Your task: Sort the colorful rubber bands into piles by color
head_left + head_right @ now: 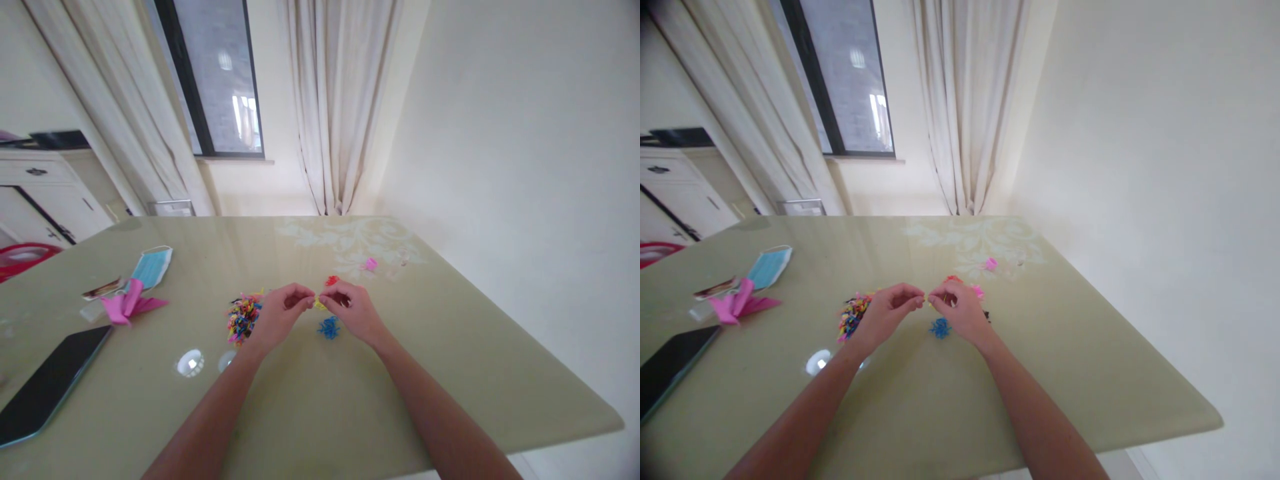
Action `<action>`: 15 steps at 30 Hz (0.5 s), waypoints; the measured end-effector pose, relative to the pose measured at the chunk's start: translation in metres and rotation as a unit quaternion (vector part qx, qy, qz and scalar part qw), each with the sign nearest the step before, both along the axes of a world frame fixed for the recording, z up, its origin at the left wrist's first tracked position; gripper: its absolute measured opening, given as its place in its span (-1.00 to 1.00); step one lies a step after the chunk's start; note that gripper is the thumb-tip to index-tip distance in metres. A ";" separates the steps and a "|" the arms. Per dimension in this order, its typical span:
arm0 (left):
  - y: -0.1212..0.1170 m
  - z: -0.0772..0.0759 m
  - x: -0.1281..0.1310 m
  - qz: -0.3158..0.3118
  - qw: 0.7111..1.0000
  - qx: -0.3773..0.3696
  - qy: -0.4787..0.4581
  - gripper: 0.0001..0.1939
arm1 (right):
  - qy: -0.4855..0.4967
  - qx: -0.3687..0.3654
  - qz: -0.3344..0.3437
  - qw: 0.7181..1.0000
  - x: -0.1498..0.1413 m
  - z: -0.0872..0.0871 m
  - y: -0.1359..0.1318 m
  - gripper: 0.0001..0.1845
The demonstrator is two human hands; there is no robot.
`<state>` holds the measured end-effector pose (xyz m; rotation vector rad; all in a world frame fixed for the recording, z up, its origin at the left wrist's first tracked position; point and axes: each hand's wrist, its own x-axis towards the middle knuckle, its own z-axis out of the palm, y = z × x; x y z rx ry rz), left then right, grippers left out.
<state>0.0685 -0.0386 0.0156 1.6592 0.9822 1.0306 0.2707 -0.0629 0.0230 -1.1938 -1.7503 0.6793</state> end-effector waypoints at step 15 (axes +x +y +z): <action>-0.005 0.002 -0.029 0.172 0.770 0.094 0.608 -0.69 | 0.242 -0.076 -0.021 0.967 0.007 0.015 -0.007 -0.71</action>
